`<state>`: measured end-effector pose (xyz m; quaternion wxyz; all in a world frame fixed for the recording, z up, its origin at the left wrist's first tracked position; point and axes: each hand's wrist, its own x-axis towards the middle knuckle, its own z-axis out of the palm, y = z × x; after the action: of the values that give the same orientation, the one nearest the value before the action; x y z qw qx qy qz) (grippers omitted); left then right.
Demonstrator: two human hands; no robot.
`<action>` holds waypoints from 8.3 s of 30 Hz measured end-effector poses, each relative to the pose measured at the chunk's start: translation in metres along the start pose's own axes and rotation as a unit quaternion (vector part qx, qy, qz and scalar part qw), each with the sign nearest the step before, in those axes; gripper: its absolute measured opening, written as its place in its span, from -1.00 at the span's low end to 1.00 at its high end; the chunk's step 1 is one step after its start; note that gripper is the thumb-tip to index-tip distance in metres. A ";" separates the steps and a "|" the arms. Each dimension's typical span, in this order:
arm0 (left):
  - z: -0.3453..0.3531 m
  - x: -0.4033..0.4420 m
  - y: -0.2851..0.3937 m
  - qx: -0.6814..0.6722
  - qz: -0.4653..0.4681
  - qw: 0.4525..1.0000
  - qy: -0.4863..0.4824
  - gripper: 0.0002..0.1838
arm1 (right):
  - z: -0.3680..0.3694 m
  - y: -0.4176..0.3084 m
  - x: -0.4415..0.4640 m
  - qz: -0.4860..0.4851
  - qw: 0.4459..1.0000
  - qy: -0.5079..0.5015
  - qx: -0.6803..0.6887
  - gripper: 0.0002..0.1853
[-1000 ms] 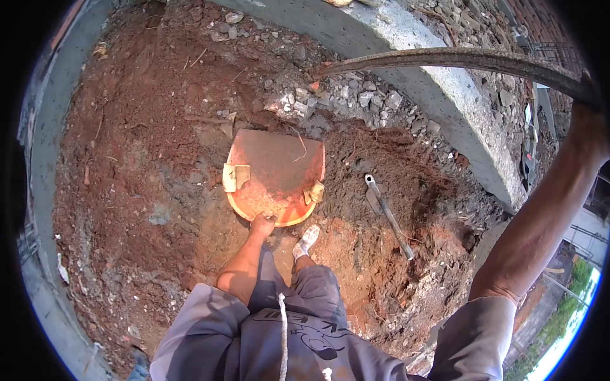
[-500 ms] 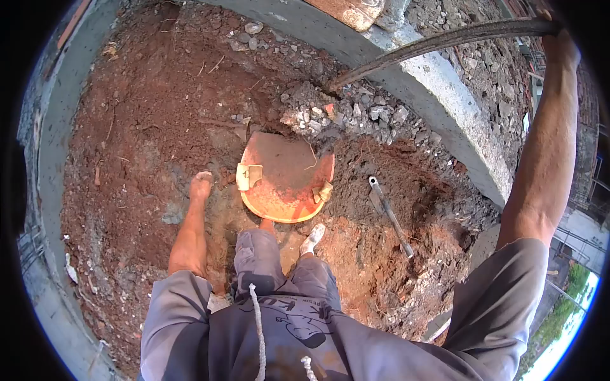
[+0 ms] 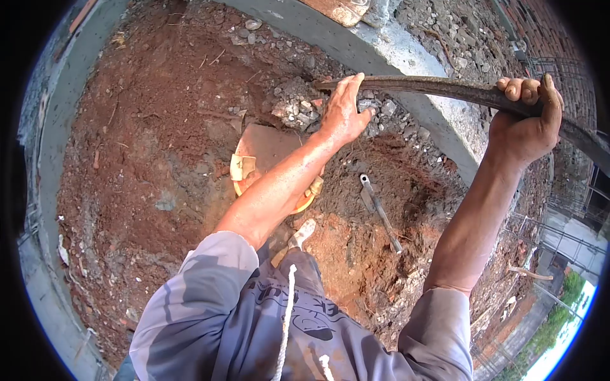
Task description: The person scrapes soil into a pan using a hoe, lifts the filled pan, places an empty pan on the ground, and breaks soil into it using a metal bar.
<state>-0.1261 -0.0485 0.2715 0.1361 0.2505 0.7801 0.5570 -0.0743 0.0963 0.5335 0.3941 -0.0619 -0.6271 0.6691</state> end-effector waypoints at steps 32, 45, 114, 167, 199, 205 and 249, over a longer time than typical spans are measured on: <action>0.010 -0.160 0.101 -0.044 0.086 0.995 -0.021 -0.61 | -0.049 -0.223 -0.173 -0.003 0.991 -0.133 0.027 -0.78; -0.071 -0.058 0.293 -0.190 0.375 0.871 0.256 -0.78 | -0.009 -0.264 -0.031 -0.207 0.958 -0.189 -0.066 -0.83; -0.044 0.093 -0.039 -0.025 0.098 0.990 0.100 -0.70 | 0.058 -0.001 0.015 -0.079 0.995 -0.058 0.015 -0.65; -0.031 0.018 -0.105 0.096 0.074 0.992 0.032 -0.65 | 0.040 0.050 -0.129 -0.010 0.999 -0.032 0.033 -0.94; 0.045 -0.025 0.013 0.053 -0.056 0.997 -0.005 -0.13 | -0.010 0.030 -0.027 -0.036 0.994 0.091 -0.056 -0.84; 0.026 -0.045 -0.001 0.037 -0.090 0.995 -0.013 -0.08 | -0.044 0.040 0.016 0.019 0.991 0.125 -0.040 -0.84; 0.130 -0.036 -0.026 0.045 -0.023 0.984 -0.171 -0.51 | -0.159 0.061 -0.086 -0.005 0.962 0.270 -0.034 -0.77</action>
<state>-0.0387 0.0292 0.2002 0.2684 0.3300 0.7751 0.4672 0.0486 0.1759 0.4114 0.5499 -0.2497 -0.5200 0.6040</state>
